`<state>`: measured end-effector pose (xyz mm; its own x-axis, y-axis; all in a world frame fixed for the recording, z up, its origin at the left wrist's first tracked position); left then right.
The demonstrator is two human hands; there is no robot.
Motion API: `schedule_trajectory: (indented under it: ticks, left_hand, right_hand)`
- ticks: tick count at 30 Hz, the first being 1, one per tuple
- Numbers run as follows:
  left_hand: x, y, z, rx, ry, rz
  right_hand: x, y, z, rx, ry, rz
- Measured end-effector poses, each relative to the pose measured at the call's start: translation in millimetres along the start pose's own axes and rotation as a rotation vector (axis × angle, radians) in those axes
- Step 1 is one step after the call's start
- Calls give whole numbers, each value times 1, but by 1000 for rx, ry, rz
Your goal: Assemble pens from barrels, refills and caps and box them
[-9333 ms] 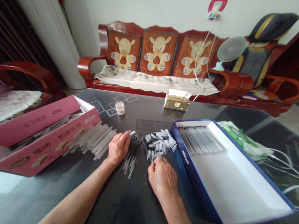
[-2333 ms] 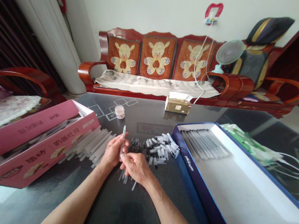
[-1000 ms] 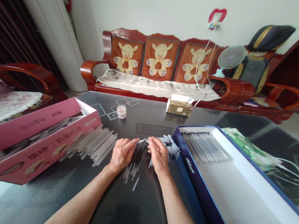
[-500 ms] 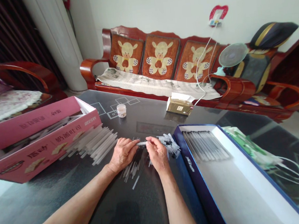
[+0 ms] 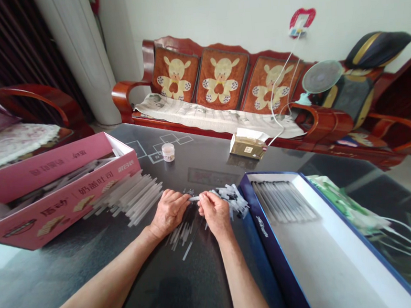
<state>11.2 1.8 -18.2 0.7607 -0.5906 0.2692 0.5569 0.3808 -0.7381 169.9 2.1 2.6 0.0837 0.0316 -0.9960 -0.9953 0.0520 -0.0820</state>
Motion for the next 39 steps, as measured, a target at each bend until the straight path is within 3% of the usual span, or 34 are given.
schedule_trajectory:
  ticks: [10, 17, 25, 31, 35, 39]
  left_hand:
    - [3, -3, 1, 13, 23, 40]
    - [2, 1, 1, -28, 26, 25]
    - [-4, -3, 2, 10, 32, 9]
    - [0, -3, 1, 32, 81, -5]
    - [2, -6, 2, 134, 61, 8]
    - [0, -7, 1, 271, 6, -5]
  right_hand:
    - [3, 3, 1, 25, 158, 178]
    - [5, 3, 2, 47, 210, 140]
    - [-5, -9, 5, -170, -50, -247]
    - [-46, -16, 2, -352, -390, -897]
    - [-73, -37, -5, -233, -434, -1075]
    - [-86, -104, -5, 50, -405, -1019]
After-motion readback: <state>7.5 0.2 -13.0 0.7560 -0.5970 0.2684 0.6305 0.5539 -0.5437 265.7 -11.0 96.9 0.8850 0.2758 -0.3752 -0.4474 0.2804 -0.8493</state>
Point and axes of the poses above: each hand's wrist, its own z-axis towards the middle knuckle, its own y-axis out of the palm, x = y × z, the point moved 1 cm from there along z, towards the middle knuckle, and after that the axes turned 2 degrees about -x, right-handed, at the moved point
